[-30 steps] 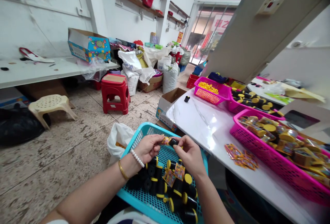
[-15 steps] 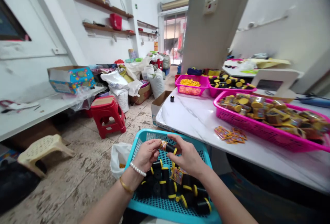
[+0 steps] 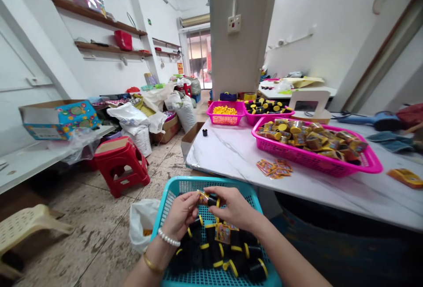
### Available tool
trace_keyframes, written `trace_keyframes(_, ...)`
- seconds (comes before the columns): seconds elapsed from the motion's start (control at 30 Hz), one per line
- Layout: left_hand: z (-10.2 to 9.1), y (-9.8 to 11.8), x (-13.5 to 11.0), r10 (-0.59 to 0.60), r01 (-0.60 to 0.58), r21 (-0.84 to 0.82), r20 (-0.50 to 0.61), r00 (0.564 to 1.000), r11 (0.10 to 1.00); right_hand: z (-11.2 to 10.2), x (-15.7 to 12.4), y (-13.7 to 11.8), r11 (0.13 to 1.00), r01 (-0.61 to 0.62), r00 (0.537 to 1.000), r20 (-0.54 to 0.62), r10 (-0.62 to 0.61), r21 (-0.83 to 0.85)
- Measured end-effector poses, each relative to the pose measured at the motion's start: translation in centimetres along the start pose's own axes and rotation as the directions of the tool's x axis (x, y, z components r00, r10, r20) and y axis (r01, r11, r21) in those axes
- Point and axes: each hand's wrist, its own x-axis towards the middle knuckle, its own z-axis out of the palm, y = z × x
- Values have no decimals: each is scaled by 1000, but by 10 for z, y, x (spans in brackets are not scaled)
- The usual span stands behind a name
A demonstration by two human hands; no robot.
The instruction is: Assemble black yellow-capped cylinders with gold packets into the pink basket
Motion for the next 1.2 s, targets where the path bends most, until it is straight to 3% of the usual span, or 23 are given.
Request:
trace_keyframes(0.2, -8, 0, -11, 81, -76, 39, -156, 984, 996, 9, -1, 5, 995, -63, 996, -66, 68, 74)
trace_keyframes(0.37, -9, -8, -16, 52, -60, 212, 46, 998, 976, 14, -6, -1, 994, -28, 999, 44, 23, 110)
trace_keyframes(0.47, -11, -15, -13, 49, -57, 217, 43, 998, 975, 25, -12, 11, 993, -25, 1000, 3, 24, 116)
trace_keyframes(0.6, -9, -20, -7, 80, -90, 200, 61, 995, 976, 38, -14, 31, 952, -114, 990, -52, 134, 285)
trace_keyframes(0.77, -6, -18, -20, 107, -119, 209, 69, 992, 971, 36, -18, 3, 996, -54, 997, -46, 58, 76)
trace_keyframes(0.93, -14, -11, -25, 9, -32, 178, 128, 992, 984, 25, -16, -8, 999, -41, 994, -100, 41, 5)
trace_keyframes(1.0, -15, -12, -22, 75, -99, 214, 119, 990, 972, 28, -16, 0, 998, -54, 992, -109, 56, 21)
trace_keyframes(1.1, -15, -18, -17, 270, -299, 290, 133, 953, 909, 39, -20, 12, 983, -109, 978, -161, 133, 145)
trace_keyframes(1.2, -14, -22, -14, 278, -329, 307, 197, 940, 893, 48, -26, 20, 951, -182, 958, -174, 229, 249)
